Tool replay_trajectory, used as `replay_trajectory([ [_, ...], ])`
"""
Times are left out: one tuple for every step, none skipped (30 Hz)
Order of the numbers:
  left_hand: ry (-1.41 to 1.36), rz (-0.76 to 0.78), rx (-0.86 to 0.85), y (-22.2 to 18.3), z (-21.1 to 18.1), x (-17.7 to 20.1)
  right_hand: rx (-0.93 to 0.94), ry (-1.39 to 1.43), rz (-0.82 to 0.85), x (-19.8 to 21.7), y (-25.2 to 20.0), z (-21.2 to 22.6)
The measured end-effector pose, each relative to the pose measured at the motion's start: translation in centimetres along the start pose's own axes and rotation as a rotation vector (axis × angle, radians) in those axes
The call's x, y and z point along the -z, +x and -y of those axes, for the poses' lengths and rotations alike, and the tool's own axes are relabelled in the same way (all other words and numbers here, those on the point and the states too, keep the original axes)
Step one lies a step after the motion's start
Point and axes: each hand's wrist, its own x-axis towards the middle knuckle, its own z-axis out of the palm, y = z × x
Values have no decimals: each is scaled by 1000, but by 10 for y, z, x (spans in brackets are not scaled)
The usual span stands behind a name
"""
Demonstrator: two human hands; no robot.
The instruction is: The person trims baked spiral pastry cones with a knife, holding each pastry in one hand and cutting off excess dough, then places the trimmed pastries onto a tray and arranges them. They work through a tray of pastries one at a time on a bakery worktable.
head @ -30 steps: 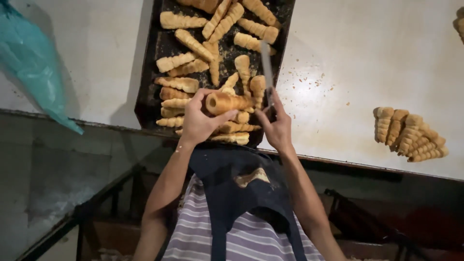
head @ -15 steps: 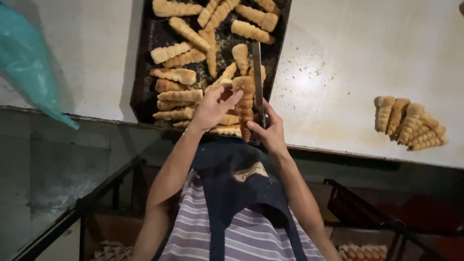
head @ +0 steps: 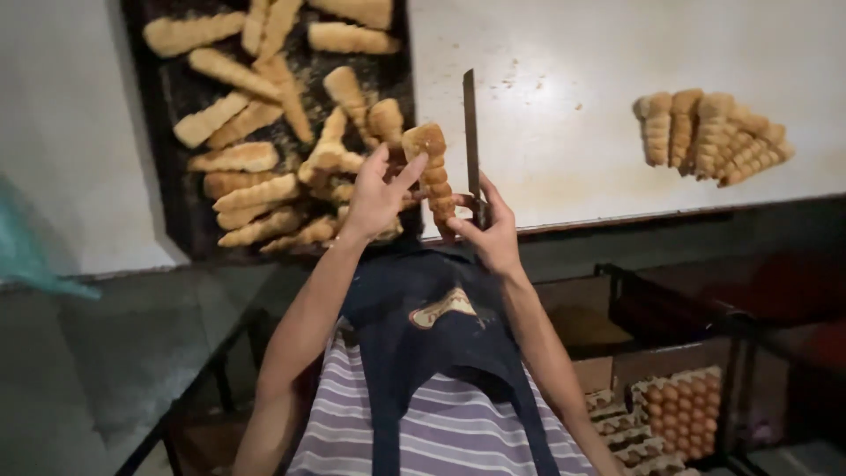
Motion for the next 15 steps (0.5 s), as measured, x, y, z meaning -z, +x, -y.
replay_trajectory([
  [43,-66,72,4,5,-15,30,-26,6,7,-2,8],
  [89,-121,141,11,9,-32,68,-51,1,14,-3,17],
  [100,-92,139,13,21,-45,86,-42,-22,23,-3,16],
  [121,-97,141,19,35,-61,83,-97,-64,36,-4,17],
  [141,-103,142,25,50,-79,77,-152,-107,51,-5,18],
  [152,-24,147,29,58,-93,108,-144,-180,74,-4,4],
  [195,30,178,34,67,-108,100,-101,-225,100,-2,-9],
  [240,88,218,39,77,-124,88,-53,-276,127,-3,-23],
  [253,171,229,47,78,-143,113,-39,-355,161,-4,-30],
  [325,160,243,50,78,-157,126,10,-432,192,-5,-38],
  [398,150,252,54,77,-167,140,60,-508,220,-5,-47],
  [407,185,244,58,88,-174,162,68,-537,261,0,-54],
  [407,166,249,63,99,-179,129,35,-749,299,5,-62],
  [407,128,260,63,109,-179,77,5,-946,334,8,-73],
  [416,144,257,67,106,-188,84,16,-959,381,13,-80],
])
